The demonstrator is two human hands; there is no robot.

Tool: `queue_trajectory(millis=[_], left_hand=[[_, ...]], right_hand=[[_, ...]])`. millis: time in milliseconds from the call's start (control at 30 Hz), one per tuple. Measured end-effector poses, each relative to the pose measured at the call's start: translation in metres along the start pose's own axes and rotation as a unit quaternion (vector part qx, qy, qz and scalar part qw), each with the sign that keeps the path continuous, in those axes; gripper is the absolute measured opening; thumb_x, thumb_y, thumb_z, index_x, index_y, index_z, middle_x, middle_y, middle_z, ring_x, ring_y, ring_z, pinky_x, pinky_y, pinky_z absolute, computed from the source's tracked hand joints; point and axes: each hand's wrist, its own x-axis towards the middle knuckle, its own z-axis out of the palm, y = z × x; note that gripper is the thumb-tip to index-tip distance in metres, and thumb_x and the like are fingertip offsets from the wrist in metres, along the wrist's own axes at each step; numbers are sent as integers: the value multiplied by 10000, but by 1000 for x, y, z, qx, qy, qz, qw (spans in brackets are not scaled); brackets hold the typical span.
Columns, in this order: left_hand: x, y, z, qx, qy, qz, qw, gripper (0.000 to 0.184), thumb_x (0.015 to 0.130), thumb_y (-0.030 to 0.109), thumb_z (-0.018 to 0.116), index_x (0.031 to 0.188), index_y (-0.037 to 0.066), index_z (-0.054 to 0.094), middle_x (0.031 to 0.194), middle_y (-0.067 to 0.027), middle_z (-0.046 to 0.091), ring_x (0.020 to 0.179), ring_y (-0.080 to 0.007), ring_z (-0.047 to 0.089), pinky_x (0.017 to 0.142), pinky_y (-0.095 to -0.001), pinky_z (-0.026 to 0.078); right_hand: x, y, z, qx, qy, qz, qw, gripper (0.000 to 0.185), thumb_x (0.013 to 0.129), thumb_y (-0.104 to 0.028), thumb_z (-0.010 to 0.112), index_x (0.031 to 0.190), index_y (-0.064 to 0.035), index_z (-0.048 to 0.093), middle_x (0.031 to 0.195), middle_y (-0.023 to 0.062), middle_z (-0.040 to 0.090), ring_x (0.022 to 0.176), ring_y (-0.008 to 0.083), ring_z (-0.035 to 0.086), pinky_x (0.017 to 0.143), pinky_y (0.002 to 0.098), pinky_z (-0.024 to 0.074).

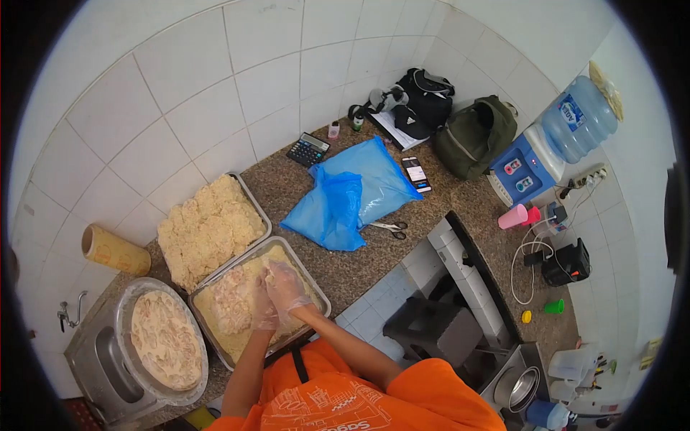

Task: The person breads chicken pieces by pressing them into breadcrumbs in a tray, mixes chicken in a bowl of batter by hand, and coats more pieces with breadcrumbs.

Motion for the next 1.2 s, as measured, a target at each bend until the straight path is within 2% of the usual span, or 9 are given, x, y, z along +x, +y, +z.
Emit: queue_trajectory(millis=[100, 267, 333, 500, 633, 933, 1033, 1133, 1200], left_hand=[[9, -6, -13, 125, -50, 83, 987, 552, 1079, 229, 433, 1581, 41, 305, 1611, -164, 359, 1469, -292, 373, 1215, -400, 316], [-41, 20, 6, 571, -48, 254, 780, 589, 976, 161, 482, 1505, -78, 384, 1578, -285, 363, 1508, -407, 278, 1261, -483, 187], [-45, 21, 10, 877, -103, 170, 437, 569, 940, 169, 505, 1448, -86, 480, 1577, -291, 372, 1513, -398, 279, 1244, -506, 216], [-40, 40, 63, 870, -24, 179, 459, 579, 894, 208, 571, 1389, -93, 551, 1566, -271, 404, 1493, -389, 323, 1222, -484, 259], [-25, 52, 56, 877, -81, 158, 446, 631, 898, 251, 596, 1425, -88, 516, 1574, -264, 389, 1491, -387, 316, 1218, -480, 263], [-33, 46, 63, 779, -52, 213, 588, 790, 915, 335, 630, 1534, -73, 356, 1603, -213, 362, 1501, -341, 311, 1234, -460, 239], [-73, 29, 48, 800, 13, 139, 583, 802, 877, 347, 664, 1528, -38, 399, 1644, -195, 301, 1532, -347, 253, 1256, -475, 191], [-89, 17, 14, 811, 3, 198, 550, 853, 899, 416, 646, 1548, -51, 350, 1622, -203, 351, 1510, -317, 308, 1244, -462, 219], [-86, 30, 32, 862, -25, 147, 484, 841, 905, 442, 633, 1545, -38, 371, 1621, -204, 360, 1504, -317, 320, 1241, -468, 219]], right_hand=[[1, -12, -15, 27, 2, -2, 1000, 462, 866, -95, 647, 1314, 13, 607, 1295, 243, 626, 1223, 402, 590, 1055, 465, 478], [-11, -13, -34, 62, 21, -24, 998, 450, 894, -143, 657, 1310, 24, 614, 1283, 279, 637, 1183, 429, 616, 1022, 476, 495], [-9, -13, -39, 90, 17, -32, 995, 426, 897, -138, 654, 1286, 35, 624, 1222, 278, 668, 1142, 428, 642, 1001, 464, 507], [-3, -17, -60, 101, -30, -2, 994, 416, 899, -137, 657, 1266, 57, 627, 1194, 289, 676, 1138, 442, 644, 991, 455, 506], [-7, -25, -70, 88, -34, 19, 995, 390, 904, -104, 641, 1264, 49, 634, 1177, 281, 688, 1106, 436, 661, 964, 438, 512], [-15, -10, -68, 231, -44, 176, 956, 433, 860, 4, 613, 1292, 31, 643, 1150, 213, 719, 1045, 317, 693, 938, 390, 520], [-16, 7, -70, 141, -53, 87, 985, 437, 851, 32, 583, 1282, 23, 661, 1163, 222, 718, 1069, 328, 694, 940, 379, 518], [-10, 13, -48, 78, -28, 36, 996, 408, 831, 54, 590, 1217, -12, 703, 1090, 162, 744, 1025, 261, 710, 909, 364, 550], [-4, 15, -30, -38, -48, -83, 995, 348, 812, 32, 621, 1139, -22, 728, 1046, 197, 731, 999, 342, 701, 885, 412, 555]])
